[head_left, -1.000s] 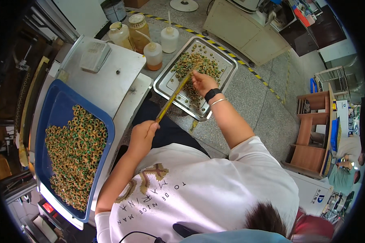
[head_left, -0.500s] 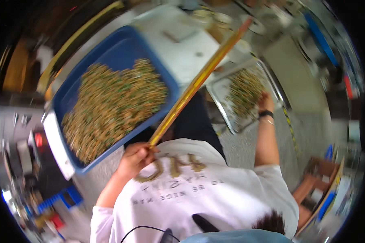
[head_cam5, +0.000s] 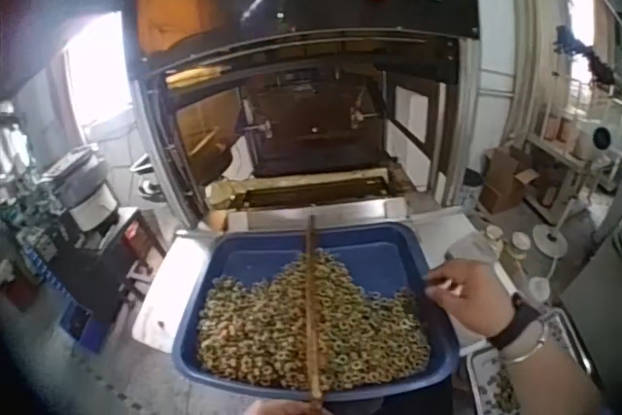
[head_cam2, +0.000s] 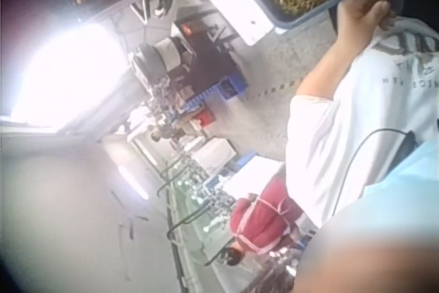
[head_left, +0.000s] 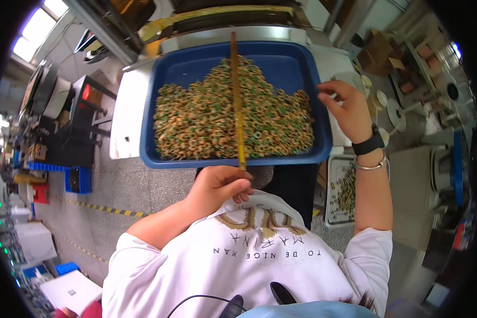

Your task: Picking and placing small colorful eyelet components onto a metal strip guide at a workstation.

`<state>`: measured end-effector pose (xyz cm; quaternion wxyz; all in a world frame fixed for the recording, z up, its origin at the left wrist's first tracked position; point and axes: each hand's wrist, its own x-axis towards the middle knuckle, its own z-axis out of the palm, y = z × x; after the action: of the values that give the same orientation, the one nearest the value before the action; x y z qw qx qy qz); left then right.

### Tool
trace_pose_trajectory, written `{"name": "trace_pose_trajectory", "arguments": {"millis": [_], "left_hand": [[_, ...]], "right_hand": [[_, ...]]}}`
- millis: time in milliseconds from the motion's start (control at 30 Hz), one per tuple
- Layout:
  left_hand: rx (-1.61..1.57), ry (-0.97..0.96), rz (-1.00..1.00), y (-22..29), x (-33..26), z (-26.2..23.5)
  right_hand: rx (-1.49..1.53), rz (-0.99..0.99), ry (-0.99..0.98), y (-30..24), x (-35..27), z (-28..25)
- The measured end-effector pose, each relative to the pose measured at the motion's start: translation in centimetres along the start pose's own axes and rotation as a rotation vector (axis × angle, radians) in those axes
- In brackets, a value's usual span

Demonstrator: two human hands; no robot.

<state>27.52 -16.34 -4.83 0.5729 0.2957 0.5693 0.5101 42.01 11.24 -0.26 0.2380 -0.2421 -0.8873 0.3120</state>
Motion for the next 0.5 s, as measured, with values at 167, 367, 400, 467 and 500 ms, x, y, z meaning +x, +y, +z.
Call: {"name": "trace_pose_trajectory", "arguments": {"millis": [167, 367, 400, 467, 500], "left_hand": [[0.625, -0.035, 0.256, 1.7, 0.0, -0.8], [0.972, 0.186, 0.506, 7.3, -0.7, -6.4], [1.11, 0.338, 0.484, 8.0, -0.1, -8.1], [1.48, 0.535, 0.452, 8.2, 2.3, -12.7], [1.48, 0.543, 0.459, 7.5, 2.9, -14.2]], "right_hand": [[-0.748, -0.182, -0.119, -0.4, 2.8, 2.9], [-0.678, -0.191, -0.134, -0.3, 3.0, 3.2], [-0.716, -0.187, -0.141, -0.4, 3.2, 3.5], [-0.764, -0.188, -0.145, -0.1, 3.8, 3.9], [-0.747, -0.203, -0.128, 0.4, 3.9, 4.1]]}}
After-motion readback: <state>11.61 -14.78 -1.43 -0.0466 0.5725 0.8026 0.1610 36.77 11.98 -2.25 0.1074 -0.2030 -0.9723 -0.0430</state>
